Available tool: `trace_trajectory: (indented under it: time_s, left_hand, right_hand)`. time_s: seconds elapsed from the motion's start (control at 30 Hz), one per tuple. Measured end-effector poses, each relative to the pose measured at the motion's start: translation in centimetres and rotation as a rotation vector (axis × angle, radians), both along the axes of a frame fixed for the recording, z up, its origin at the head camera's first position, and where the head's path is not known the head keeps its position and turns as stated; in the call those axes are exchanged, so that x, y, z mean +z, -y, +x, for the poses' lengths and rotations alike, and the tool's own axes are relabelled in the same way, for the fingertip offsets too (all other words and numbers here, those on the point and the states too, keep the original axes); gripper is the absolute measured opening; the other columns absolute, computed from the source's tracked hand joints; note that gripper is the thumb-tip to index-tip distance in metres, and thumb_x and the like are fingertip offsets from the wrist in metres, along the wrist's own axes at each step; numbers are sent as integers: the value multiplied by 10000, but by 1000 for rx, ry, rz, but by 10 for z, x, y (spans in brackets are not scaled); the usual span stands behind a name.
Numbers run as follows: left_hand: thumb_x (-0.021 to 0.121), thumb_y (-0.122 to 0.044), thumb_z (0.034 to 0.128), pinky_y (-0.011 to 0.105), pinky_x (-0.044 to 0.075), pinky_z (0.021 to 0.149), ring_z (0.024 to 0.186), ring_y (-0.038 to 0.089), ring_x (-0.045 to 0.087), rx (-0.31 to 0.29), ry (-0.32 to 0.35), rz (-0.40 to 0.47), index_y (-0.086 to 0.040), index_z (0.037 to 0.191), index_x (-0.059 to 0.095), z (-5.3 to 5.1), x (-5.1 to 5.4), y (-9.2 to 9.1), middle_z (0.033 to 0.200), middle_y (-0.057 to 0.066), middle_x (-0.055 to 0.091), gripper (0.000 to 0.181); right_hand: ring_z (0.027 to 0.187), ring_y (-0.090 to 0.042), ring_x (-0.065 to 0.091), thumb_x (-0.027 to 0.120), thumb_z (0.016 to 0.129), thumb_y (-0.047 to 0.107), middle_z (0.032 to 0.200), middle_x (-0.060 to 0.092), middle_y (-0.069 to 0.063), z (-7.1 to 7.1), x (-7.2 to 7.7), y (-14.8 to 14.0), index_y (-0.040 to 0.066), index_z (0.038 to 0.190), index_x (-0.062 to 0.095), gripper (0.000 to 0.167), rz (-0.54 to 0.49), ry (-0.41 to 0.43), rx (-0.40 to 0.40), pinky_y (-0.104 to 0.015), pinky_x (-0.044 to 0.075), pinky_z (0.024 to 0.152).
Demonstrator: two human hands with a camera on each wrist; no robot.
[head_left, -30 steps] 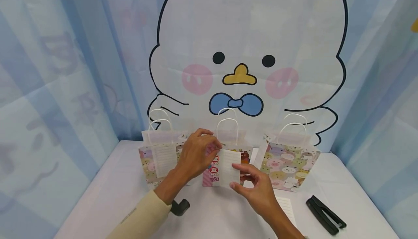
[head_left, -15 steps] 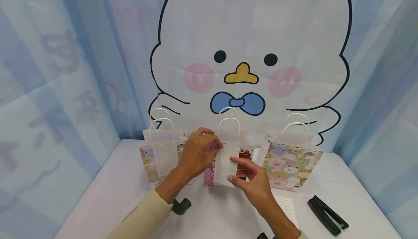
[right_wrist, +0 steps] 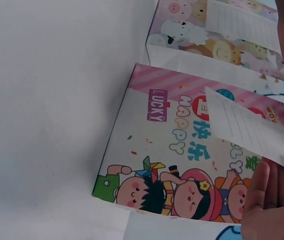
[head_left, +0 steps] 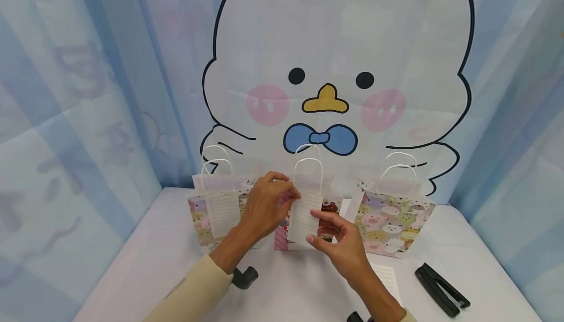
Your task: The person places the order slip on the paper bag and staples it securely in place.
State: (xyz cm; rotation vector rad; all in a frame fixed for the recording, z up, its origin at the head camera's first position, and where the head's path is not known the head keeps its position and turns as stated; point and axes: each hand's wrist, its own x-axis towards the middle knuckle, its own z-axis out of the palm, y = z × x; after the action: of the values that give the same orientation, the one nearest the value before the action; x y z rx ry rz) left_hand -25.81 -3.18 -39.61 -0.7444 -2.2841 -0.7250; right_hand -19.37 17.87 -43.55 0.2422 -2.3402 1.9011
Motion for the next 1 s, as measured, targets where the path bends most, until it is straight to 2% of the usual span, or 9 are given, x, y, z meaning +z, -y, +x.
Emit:
trace_trajectory:
  time_s: [0.13,0.3,0.6,0.83,0.93,1.0]
  left_hand:
    - [838,-187,924,437,545,1099,1176,196,683,-7,5,9,-190,980,819,0,0,0,995,-38,826,59]
    - [828,-205,934,441,548,1086,1173,201,674,-6,11,24,-192,987,820,1,1,-1,1011,-41,824,56]
    - [837,-208,926,433,562,1047,1152,200,666,7,12,25,-195,995,823,1,1,-2,1027,-41,824,72]
    - [827,-202,935,430,562,1046,1145,192,662,6,17,34,-189,994,823,1,2,-2,1028,-41,822,60]
    - [828,-204,934,426,561,1047,1140,192,663,1,16,35,-188,996,824,1,1,-2,1026,-41,822,64]
    - [828,-203,936,422,562,1045,1136,191,664,1,15,33,-186,995,824,1,1,-2,1022,-42,823,62]
  right_hand:
    - [1153,-287,678,886,850,79,1370,695,-55,3,-1,-9,154,1334,710,521,22,-31,-6,-305,586,995]
    - [1193,-275,676,881,857,78,1364,706,-46,9,-1,-24,154,1337,705,517,67,-48,-47,-232,558,1006]
    - [1207,-150,655,907,848,161,1405,688,36,23,-2,-59,206,1380,679,581,261,4,-189,-138,493,1013]
    - [1197,-243,655,910,856,255,1414,677,-5,36,-3,-91,216,1413,661,611,415,11,-277,-47,458,944]
    - [1180,-150,647,904,863,300,1416,672,-6,41,-3,-105,211,1422,649,621,470,5,-304,-11,431,912]
    - [1135,-23,628,900,865,317,1413,668,-12,45,-4,-115,202,1422,650,622,496,-12,-317,-9,433,895]
